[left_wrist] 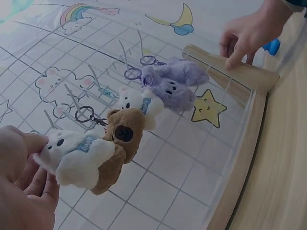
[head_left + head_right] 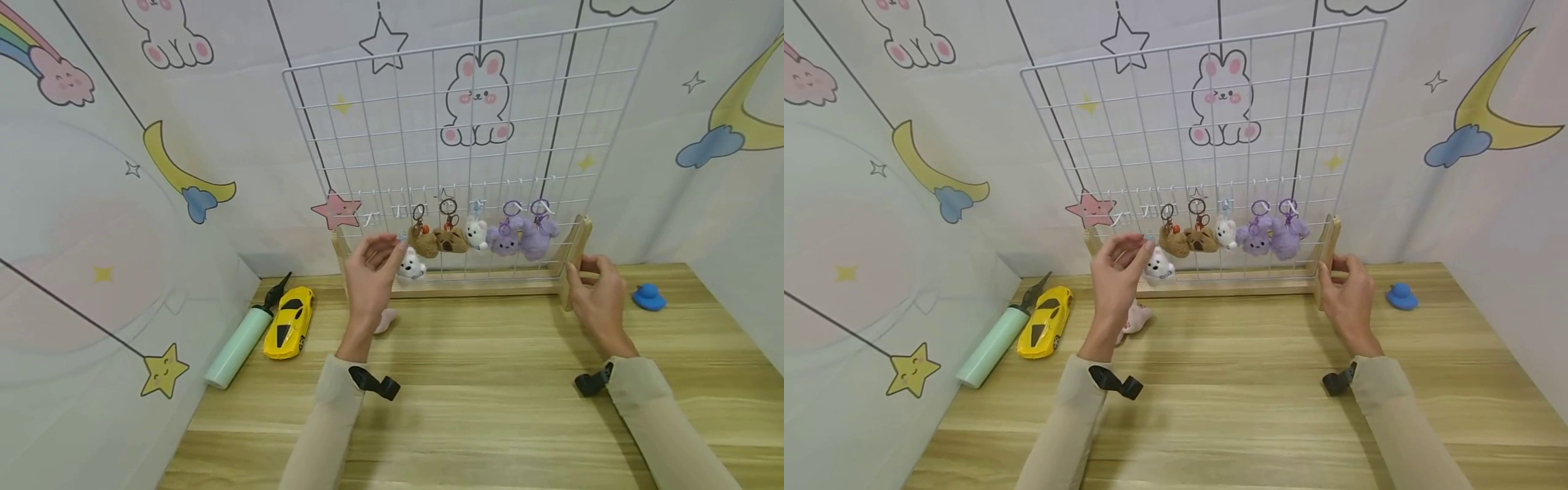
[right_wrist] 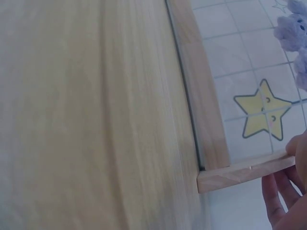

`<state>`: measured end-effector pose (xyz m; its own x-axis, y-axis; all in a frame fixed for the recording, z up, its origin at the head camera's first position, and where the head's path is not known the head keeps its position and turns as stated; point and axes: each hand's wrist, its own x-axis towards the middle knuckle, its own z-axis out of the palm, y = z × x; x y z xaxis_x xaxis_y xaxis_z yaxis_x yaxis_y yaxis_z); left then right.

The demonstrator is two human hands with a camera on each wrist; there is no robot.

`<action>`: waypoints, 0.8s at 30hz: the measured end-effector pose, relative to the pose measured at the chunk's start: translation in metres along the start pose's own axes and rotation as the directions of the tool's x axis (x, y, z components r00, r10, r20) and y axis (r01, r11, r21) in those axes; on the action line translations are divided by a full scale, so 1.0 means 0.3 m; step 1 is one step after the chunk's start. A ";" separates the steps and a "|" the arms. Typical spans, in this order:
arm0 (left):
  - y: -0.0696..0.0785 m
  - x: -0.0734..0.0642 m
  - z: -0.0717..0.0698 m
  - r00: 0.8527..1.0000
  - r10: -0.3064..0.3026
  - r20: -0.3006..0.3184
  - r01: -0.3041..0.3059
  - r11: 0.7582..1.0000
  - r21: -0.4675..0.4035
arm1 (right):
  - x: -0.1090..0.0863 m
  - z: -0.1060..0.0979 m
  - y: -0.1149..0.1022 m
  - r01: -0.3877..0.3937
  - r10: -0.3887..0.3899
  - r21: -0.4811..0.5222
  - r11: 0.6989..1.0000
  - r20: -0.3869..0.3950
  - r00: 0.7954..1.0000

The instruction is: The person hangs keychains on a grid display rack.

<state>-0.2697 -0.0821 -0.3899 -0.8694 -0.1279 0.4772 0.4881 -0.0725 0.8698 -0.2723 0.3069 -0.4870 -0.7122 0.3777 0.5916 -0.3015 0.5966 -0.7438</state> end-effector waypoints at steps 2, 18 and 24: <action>0.005 0.008 0.011 1.000 -0.007 -0.028 0.006 0.999 -0.041 | 0.001 0.000 0.001 0.000 0.000 -0.001 1.000 0.000 1.000; 0.007 0.035 0.058 0.983 0.005 -0.182 -0.034 0.987 -0.158 | 0.002 0.001 0.005 0.010 -0.010 0.011 1.000 0.000 1.000; -0.002 0.040 0.062 0.979 0.005 -0.205 -0.039 0.986 -0.162 | 0.002 0.003 0.008 0.008 -0.008 0.009 1.000 0.001 1.000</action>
<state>-0.2820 -0.0651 -0.3823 -0.8329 -0.3286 0.4453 0.5272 -0.2269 0.8189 -0.2741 0.3079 -0.4887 -0.7101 0.3724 0.5976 -0.3128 0.5935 -0.7416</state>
